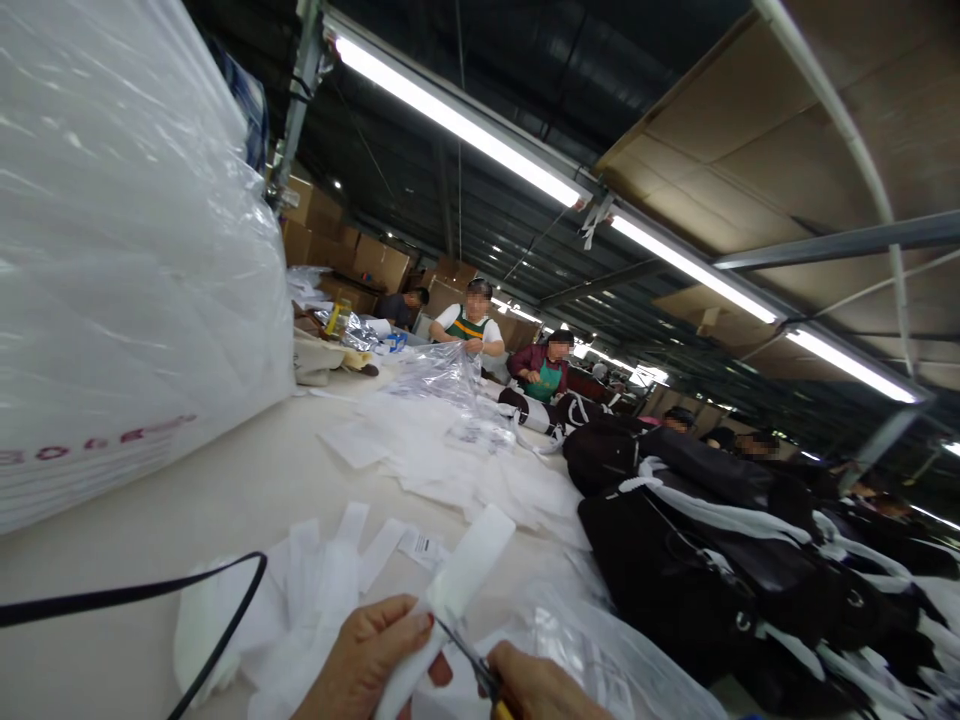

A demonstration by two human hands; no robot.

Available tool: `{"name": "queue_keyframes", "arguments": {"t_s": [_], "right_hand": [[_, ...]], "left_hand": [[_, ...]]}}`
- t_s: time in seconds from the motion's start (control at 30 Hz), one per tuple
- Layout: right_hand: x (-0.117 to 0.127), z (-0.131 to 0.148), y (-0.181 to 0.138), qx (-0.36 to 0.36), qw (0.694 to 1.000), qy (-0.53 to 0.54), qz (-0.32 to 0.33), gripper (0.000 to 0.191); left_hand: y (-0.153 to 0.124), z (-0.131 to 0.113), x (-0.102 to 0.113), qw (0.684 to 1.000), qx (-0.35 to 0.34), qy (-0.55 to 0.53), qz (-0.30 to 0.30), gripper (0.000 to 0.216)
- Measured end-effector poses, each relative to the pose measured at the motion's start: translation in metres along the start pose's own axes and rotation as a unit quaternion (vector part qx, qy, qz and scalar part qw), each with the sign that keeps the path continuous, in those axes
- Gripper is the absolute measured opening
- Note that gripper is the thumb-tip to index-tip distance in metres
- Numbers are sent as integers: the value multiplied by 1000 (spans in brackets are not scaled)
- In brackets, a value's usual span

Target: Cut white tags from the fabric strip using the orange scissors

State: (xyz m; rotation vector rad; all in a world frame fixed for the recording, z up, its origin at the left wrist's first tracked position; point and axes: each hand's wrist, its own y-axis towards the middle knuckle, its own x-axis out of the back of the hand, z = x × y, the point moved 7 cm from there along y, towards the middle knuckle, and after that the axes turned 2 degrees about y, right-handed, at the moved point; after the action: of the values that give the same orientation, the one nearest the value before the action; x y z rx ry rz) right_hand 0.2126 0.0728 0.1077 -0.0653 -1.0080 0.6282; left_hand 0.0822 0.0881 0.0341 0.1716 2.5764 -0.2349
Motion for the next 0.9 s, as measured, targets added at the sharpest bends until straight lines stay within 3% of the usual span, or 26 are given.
{"name": "queue_keyframes", "arguments": {"t_s": [0.2,0.37,0.53,0.9], "right_hand": [[-2,13,7,14,999,-30,15,27],[-7,15,15,19,999,26,34,42],[-16,12,21,48,994,89,44,54],[-30,11,37,39,993,105,35,58]], "left_hand": [[2,0,2,999,-12,33,20,41],[1,-4,5,999,-13,38,25,44],[0,-5,12,999,4,32,9,40],[-1,-5,25,998,38,35,-29,29]]}}
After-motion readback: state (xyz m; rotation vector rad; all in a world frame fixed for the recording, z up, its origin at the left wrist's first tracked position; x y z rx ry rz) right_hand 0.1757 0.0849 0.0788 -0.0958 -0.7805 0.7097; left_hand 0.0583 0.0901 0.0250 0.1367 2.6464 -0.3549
